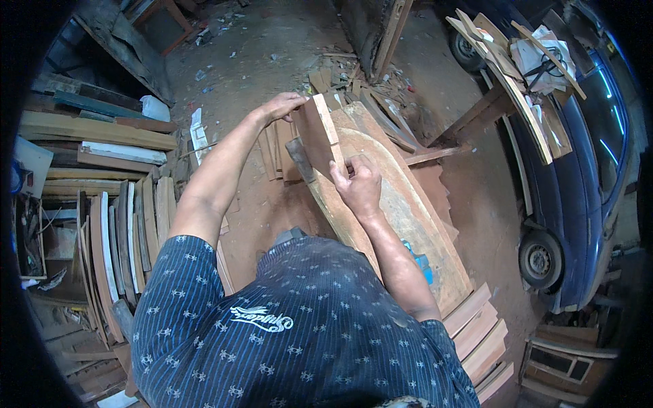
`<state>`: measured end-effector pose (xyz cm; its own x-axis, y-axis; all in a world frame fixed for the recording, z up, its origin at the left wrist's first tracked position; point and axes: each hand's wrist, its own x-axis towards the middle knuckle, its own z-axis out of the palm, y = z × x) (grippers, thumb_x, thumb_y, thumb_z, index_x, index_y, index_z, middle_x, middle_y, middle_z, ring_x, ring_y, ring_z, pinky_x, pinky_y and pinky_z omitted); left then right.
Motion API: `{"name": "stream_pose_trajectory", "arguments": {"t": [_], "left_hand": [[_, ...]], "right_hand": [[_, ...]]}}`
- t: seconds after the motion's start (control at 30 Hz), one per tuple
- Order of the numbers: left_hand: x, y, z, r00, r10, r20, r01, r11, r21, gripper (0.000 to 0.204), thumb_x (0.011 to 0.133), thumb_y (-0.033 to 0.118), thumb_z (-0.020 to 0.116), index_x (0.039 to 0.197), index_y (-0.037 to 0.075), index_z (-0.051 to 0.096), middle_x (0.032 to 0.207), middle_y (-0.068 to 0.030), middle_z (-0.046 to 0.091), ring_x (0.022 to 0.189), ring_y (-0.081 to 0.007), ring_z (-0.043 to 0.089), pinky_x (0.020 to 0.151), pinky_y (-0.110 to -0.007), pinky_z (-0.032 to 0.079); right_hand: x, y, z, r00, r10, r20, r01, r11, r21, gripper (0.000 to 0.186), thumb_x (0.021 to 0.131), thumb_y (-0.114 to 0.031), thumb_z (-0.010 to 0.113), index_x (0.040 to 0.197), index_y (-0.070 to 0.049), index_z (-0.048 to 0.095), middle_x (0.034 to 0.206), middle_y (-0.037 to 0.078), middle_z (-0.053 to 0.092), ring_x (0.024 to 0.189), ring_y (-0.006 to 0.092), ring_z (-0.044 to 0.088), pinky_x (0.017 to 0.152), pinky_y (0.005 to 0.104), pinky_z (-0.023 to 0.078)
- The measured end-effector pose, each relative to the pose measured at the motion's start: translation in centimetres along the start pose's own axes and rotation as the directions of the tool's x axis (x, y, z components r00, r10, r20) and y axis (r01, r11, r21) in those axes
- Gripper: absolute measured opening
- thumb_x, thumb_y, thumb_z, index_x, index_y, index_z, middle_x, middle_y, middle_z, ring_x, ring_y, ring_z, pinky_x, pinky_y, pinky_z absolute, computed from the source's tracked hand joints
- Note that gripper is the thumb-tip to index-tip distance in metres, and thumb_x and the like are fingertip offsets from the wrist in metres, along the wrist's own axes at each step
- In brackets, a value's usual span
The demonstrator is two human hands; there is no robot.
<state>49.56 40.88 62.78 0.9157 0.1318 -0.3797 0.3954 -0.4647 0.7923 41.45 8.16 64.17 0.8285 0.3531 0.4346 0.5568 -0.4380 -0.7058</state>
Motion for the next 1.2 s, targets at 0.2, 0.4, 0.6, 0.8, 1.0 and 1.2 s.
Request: {"name": "stream_pose_trajectory", "arguments": {"t": [0.2, 0.4, 0.6, 0.8, 1.0, 1.2], "left_hand": [[0.7, -1.4, -0.4, 0.999, 0.025, -0.021, -0.026, 0.999, -0.034, 0.047, 0.103, 0.049, 0.054, 0.120, 0.007, 0.065, 0.121, -0.0047, 0.064, 0.112, -0.0154, 0.057, 0.078, -0.031, 0.056], [0.8, -1.0, -0.2, 0.999, 0.034, -0.008, -0.035, 0.998, -0.052, 0.047, 0.102, 0.052, 0.057, 0.111, 0.007, 0.066, 0.109, -0.0028, 0.063, 0.097, -0.0130, 0.059, 0.075, -0.030, 0.056], [0.5, -1.2, -0.1, 0.999, 0.035, -0.040, -0.037, 0.998, -0.058, 0.047, 0.101, 0.055, 0.058, 0.109, 0.008, 0.065, 0.105, -0.0011, 0.062, 0.094, -0.0132, 0.059, 0.076, -0.030, 0.056], [0.4, -0.8, 0.0, 0.999, -0.032, -0.030, 0.032, 0.999, -0.011, 0.046, 0.103, 0.054, 0.055, 0.112, 0.010, 0.066, 0.106, -0.0026, 0.062, 0.097, -0.0138, 0.061, 0.082, -0.032, 0.057], [0.5, -1.2, -0.1, 0.999, -0.034, -0.041, 0.034, 0.999, 0.003, 0.048, 0.103, 0.056, 0.053, 0.116, 0.011, 0.066, 0.116, -0.0074, 0.064, 0.101, -0.0162, 0.062, 0.090, -0.037, 0.056], [0.5, -0.9, 0.1, 0.998, -0.056, -0.025, 0.056, 0.998, 0.017, 0.048, 0.104, 0.055, 0.053, 0.119, 0.011, 0.065, 0.122, -0.0079, 0.064, 0.107, -0.0179, 0.061, 0.093, -0.038, 0.055]], "right_hand": [[0.2, -0.2, 0.2, 1.000, -0.017, -0.011, 0.017, 1.000, 0.000, 0.029, 0.083, -0.026, 0.080, 0.082, 0.000, 0.067, 0.078, 0.017, 0.064, 0.070, 0.0372, 0.066, 0.065, 0.0464, 0.053], [0.1, 0.0, 0.2, 1.000, 0.012, 0.009, -0.012, 1.000, 0.009, 0.030, 0.083, -0.026, 0.079, 0.080, 0.001, 0.066, 0.080, 0.018, 0.064, 0.073, 0.0377, 0.066, 0.067, 0.0472, 0.054], [0.1, 0.5, 0.5, 0.998, -0.052, -0.041, 0.051, 0.998, -0.026, 0.028, 0.084, -0.025, 0.081, 0.079, 0.000, 0.068, 0.072, 0.014, 0.066, 0.063, 0.0311, 0.067, 0.060, 0.0419, 0.054], [0.2, 0.1, 0.2, 0.998, -0.045, -0.036, 0.045, 0.999, -0.019, 0.029, 0.084, -0.026, 0.080, 0.079, 0.000, 0.068, 0.072, 0.014, 0.065, 0.064, 0.0303, 0.067, 0.060, 0.0417, 0.053], [0.1, 0.0, 0.0, 1.000, -0.025, 0.001, 0.025, 1.000, -0.017, 0.029, 0.085, -0.026, 0.079, 0.080, 0.001, 0.067, 0.073, 0.015, 0.064, 0.066, 0.0315, 0.066, 0.062, 0.0429, 0.054], [0.0, 0.1, -0.2, 1.000, -0.019, -0.006, 0.019, 1.000, -0.006, 0.031, 0.085, -0.026, 0.079, 0.081, 0.002, 0.068, 0.072, 0.014, 0.064, 0.064, 0.0289, 0.066, 0.060, 0.0411, 0.053]]}}
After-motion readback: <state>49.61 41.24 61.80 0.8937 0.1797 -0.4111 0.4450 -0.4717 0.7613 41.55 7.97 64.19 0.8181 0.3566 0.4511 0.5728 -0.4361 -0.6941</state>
